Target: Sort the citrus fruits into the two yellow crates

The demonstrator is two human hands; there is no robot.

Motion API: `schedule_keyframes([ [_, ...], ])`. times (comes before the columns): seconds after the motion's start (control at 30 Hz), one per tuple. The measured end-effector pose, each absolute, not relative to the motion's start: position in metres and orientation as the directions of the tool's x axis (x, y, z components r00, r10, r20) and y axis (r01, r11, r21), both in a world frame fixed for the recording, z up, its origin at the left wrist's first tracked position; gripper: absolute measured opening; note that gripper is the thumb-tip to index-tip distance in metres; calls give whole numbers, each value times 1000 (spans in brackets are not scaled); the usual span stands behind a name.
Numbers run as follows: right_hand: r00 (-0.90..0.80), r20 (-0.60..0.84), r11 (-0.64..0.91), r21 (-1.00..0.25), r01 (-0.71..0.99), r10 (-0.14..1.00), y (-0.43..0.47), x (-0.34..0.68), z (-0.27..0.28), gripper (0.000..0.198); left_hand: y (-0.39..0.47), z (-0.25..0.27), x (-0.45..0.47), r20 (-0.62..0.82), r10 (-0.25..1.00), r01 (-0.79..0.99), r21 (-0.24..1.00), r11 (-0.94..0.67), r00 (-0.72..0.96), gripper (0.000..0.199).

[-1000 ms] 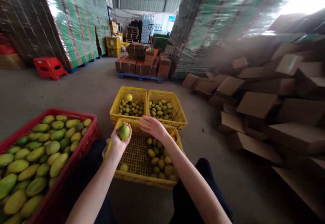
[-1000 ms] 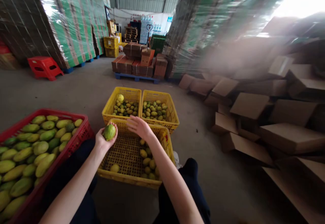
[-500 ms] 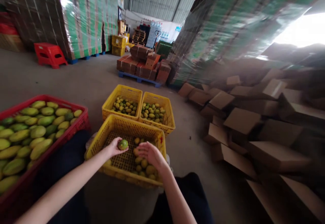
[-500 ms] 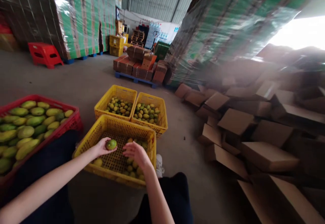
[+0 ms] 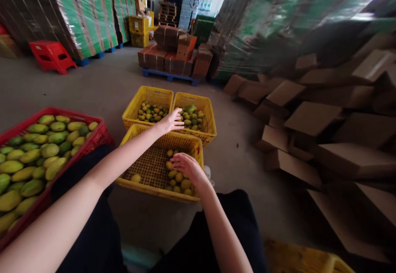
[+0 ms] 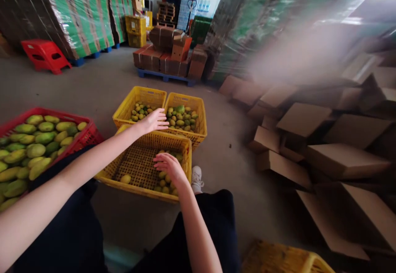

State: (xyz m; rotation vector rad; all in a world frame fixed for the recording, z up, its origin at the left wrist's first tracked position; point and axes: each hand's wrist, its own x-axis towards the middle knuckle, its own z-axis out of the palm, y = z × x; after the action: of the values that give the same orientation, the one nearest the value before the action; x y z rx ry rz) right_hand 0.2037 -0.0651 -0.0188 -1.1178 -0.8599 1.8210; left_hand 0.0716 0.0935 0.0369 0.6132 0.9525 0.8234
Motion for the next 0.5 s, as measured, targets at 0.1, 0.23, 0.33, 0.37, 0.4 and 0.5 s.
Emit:
schedule_keyframes([
  [0.1, -172, -366, -403, -859, -314, 914, -64, 214, -24, 23, 55, -17, 46, -639, 742, -164, 725, 669, 203, 33],
  [0.23, 0, -387, -387, -922, -31, 922, -64, 226, -58, 19, 5, -113, -15, -878, 478, -18, 479, 878, -20, 24],
  [0.33, 10, -399, -361, -819, 445, 917, -62, 228, -103, 19, -9, -163, -53, -902, 393, 17, 397, 918, -177, 16],
  [0.37, -14, -417, -340, -760, 554, 909, -60, 228, -119, 17, -10, -175, -62, -898, 389, 23, 393, 919, -208, 14],
  [0.4, -39, -442, -323, -709, 627, 896, -57, 227, -135, 14, -9, -185, -68, -891, 392, 29, 396, 918, -228, 13],
  [0.5, -92, -502, -283, -620, 732, 860, -42, 226, -177, 11, -4, -209, -76, -866, 429, 61, 428, 902, -257, 18],
])
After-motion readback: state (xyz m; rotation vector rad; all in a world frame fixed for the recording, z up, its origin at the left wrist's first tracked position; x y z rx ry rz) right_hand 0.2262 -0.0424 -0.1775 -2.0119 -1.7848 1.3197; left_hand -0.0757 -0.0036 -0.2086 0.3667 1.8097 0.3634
